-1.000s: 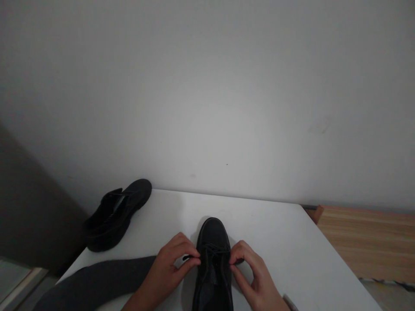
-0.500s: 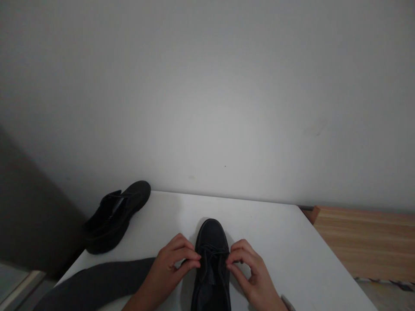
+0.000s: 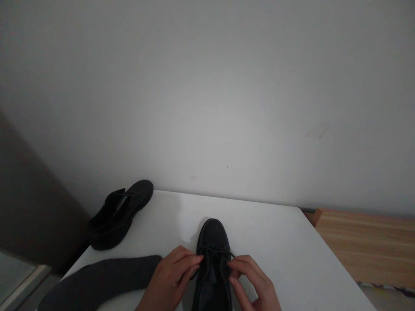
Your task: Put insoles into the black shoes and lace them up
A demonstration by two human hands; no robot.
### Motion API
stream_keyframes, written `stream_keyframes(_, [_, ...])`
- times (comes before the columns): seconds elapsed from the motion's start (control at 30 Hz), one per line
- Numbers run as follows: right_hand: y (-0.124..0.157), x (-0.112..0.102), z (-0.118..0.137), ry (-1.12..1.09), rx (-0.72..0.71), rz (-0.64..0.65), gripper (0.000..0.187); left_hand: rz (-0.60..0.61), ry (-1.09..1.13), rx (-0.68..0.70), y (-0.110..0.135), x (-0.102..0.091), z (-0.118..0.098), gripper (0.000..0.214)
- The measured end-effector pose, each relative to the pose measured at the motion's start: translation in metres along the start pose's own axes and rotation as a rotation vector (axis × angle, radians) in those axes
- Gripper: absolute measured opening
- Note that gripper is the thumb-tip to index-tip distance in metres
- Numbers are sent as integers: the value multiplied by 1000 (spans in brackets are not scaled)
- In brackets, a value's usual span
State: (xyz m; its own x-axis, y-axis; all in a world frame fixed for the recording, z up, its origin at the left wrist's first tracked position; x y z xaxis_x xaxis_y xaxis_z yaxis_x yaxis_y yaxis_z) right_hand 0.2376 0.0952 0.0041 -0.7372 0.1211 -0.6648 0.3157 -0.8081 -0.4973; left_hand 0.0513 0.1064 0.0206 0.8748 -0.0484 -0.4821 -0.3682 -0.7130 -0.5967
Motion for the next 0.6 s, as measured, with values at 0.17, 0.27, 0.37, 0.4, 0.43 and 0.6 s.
stream_keyframes(0.17, [3, 2, 3, 60, 10, 0, 44, -28, -69, -38, 1, 2, -2, 23])
stream_keyframes(0.27, [5, 7, -1, 85, 55, 36, 45, -30, -82, -85, 2, 3, -5, 19])
stream_keyframes(0.37, [8, 12, -5, 84, 91, 44, 45, -57, -126, -95, 5, 3, -10, 21])
stream_keyframes(0.4, [9, 13, -5, 76, 100, 40, 46, -79, -152, -89, 7, 2, -12, 23])
stream_keyframes(0.43, [10, 14, -6, 64, 114, 29, 47, -105, -180, -81, 9, 0, -14, 23])
stream_keyframes(0.6, [13, 16, -9, -18, 219, -55, 48, -121, -319, -25, 10, 2, -29, 11])
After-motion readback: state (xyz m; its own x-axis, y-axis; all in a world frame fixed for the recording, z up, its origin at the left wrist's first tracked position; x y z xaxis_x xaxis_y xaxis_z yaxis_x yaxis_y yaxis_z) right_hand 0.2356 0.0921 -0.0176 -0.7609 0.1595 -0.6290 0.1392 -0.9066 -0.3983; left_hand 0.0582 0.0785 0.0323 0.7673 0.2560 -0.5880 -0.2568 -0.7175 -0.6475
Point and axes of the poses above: each hand's wrist, its own y-axis away from the middle knuckle, its own x-axis out of the palm, z = x × y, the point moved 9 cm from there along -y, towards the middle knuckle, and after that the axes turned 12 degrees about y, right-handed, at the moved point
